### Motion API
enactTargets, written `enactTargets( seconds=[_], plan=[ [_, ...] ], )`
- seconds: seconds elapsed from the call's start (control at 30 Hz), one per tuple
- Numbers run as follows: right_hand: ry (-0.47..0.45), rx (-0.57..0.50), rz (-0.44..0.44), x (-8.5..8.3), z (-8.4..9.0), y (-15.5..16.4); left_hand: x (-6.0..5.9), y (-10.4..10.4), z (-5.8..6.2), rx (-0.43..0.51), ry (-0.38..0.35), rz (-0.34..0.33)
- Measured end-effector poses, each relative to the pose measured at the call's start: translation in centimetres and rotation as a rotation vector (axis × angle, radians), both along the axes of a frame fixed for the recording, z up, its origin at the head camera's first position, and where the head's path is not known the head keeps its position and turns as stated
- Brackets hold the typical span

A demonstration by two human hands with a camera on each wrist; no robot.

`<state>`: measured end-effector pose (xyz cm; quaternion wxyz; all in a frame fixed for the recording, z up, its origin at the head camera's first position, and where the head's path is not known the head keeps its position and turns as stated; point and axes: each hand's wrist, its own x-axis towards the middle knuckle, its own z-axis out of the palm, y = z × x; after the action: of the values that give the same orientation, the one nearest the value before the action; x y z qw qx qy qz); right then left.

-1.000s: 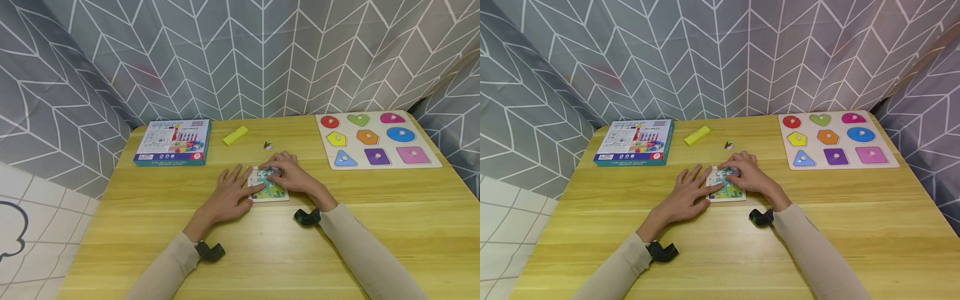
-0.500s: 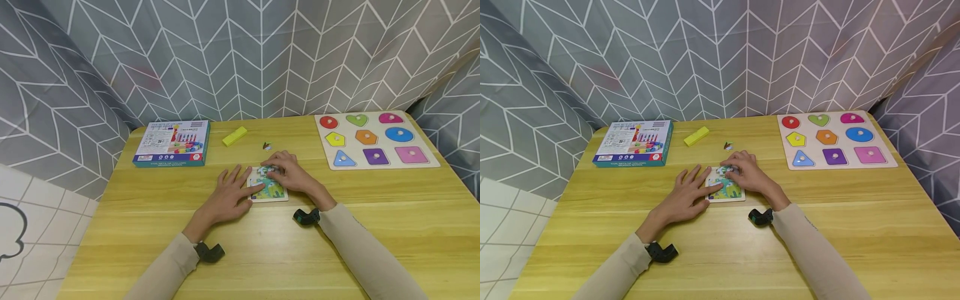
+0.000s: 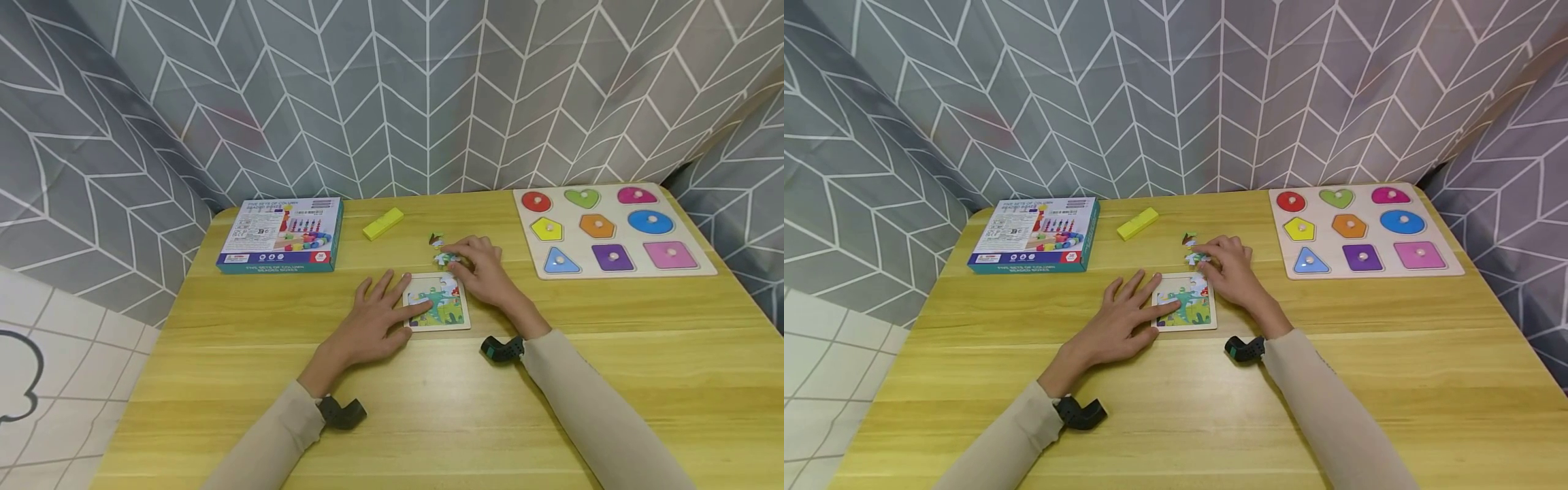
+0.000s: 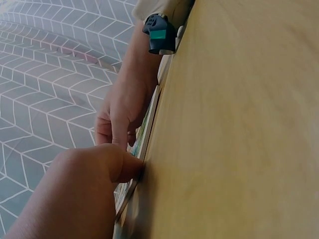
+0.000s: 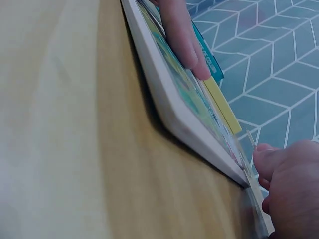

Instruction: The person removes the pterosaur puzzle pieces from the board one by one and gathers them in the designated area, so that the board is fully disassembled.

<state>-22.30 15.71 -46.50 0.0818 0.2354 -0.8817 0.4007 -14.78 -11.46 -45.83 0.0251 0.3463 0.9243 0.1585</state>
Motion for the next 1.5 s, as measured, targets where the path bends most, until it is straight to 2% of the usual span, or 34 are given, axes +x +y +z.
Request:
enactTargets(
  seconds=[0.27, 0.43, 0.7, 0.93, 1.5],
  plan=[
    [0.008, 0.021, -0.132, -0.8, -0.2, 0.3, 0.0, 0.0, -0.1, -0.003, -0.01, 0.006],
    [0.018, 0.024, -0.173, -1.3, -0.1, 0.5, 0.0, 0.0, 0.0, 0.004, -0.009, 0.004],
    [0.02, 0.038, -0.191, -2.3, -0.3, 0.7, 0.1, -0.1, 0.0, 0.002, -0.028, 0.006],
    [0.02, 0.074, -0.214, -3.2, -0.4, 0.9, 0.1, -0.1, -0.1, 0.004, -0.012, -0.003],
    [-0.023, 0.08, -0.213, -3.4, 0.2, 0.9, 0.1, 0.0, -0.1, -0.004, -0.011, 0.004]
  ],
)
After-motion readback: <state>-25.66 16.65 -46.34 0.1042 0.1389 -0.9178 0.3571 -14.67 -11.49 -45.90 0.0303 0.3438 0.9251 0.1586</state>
